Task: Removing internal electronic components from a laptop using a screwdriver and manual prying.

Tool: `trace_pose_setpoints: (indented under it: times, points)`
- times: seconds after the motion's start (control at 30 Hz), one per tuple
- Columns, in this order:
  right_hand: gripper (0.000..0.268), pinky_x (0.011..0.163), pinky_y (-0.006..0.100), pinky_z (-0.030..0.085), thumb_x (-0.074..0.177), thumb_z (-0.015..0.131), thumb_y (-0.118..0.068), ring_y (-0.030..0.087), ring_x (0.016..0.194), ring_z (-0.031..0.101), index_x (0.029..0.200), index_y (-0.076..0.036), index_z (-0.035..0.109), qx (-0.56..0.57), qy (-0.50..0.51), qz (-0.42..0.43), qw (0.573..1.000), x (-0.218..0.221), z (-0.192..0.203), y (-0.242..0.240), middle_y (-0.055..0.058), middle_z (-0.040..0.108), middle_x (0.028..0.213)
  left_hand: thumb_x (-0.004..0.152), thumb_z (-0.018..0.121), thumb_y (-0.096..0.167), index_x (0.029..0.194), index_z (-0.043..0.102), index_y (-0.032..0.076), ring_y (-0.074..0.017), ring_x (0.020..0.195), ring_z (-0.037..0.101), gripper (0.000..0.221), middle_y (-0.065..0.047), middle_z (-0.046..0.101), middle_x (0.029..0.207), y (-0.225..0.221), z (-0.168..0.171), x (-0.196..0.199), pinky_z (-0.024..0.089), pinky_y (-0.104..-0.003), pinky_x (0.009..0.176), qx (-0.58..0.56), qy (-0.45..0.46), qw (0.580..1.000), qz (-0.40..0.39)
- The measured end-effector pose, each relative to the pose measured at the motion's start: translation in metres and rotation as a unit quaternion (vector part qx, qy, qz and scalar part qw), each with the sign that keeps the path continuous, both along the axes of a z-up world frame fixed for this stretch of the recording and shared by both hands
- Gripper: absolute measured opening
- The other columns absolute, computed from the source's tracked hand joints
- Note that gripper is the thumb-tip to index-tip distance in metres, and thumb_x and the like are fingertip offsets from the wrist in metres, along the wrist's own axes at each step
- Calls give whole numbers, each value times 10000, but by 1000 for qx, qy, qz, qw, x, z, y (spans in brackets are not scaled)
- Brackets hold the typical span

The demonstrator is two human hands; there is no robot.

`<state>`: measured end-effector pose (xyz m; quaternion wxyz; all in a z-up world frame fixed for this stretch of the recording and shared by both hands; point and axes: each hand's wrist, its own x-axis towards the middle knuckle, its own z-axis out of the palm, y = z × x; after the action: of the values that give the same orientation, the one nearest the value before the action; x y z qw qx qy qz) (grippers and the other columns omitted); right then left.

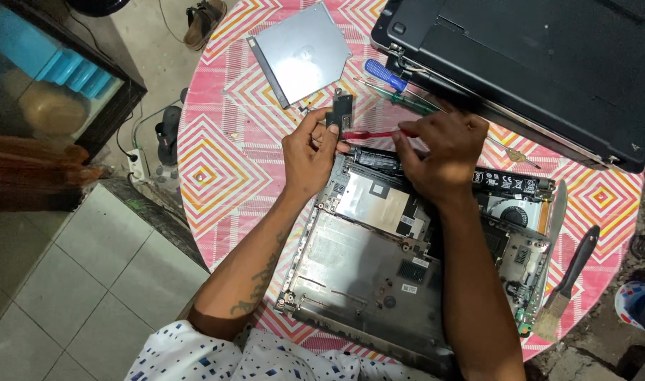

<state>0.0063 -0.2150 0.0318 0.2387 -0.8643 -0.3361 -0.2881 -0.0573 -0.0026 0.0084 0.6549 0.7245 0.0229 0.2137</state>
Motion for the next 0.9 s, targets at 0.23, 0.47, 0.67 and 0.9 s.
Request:
trace_pose_setpoints:
  times: [0.23, 0.47, 0.67, 0.9]
  points:
    - [170, 840, 396, 381, 951, 814, -364, 223, 713, 636, 896, -212, 762, -7, 1, -21, 1000, 7, -11, -5, -7, 649, 770, 998, 536, 29, 1206, 622, 5, -156, 557, 668, 226, -137, 710, 652, 2, 2, 2, 512, -251, 542, 7, 2, 1000, -2]
    - [159, 863, 392, 368, 981, 758, -380, 220, 765, 633, 925, -233, 736, -25, -36, -66, 997, 10, -16, -11, -13, 642, 832, 1009, 525, 48, 1208, 622, 7, -151, 554, 656, 225, -146, 712, 656, 2, -1, 2, 501, -249, 543, 4, 4, 1000, -6]
    - [102, 853, 386, 376, 933, 807, -325, 217, 741, 652, 930, -234, 760, 10, 19, -21, 1000, 8, -17, -7, -25, 654, 793, 1015, 529, 65, 1209, 623, 9, -151, 549, 657, 223, -142, 719, 657, 2, -3, 2, 502, -248, 546, 10, 2, 1000, -2]
    - [104, 802, 364, 390, 961, 776, -331, 227, 748, 664, 942, -231, 752, 32, 66, 23, 997, 9, -9, -10, -20, 659, 782, 1012, 524, 49, 1207, 629, -7, -155, 559, 664, 229, -146, 719, 663, 0, -1, 1, 507, -248, 555, 3, 3, 1000, -5]
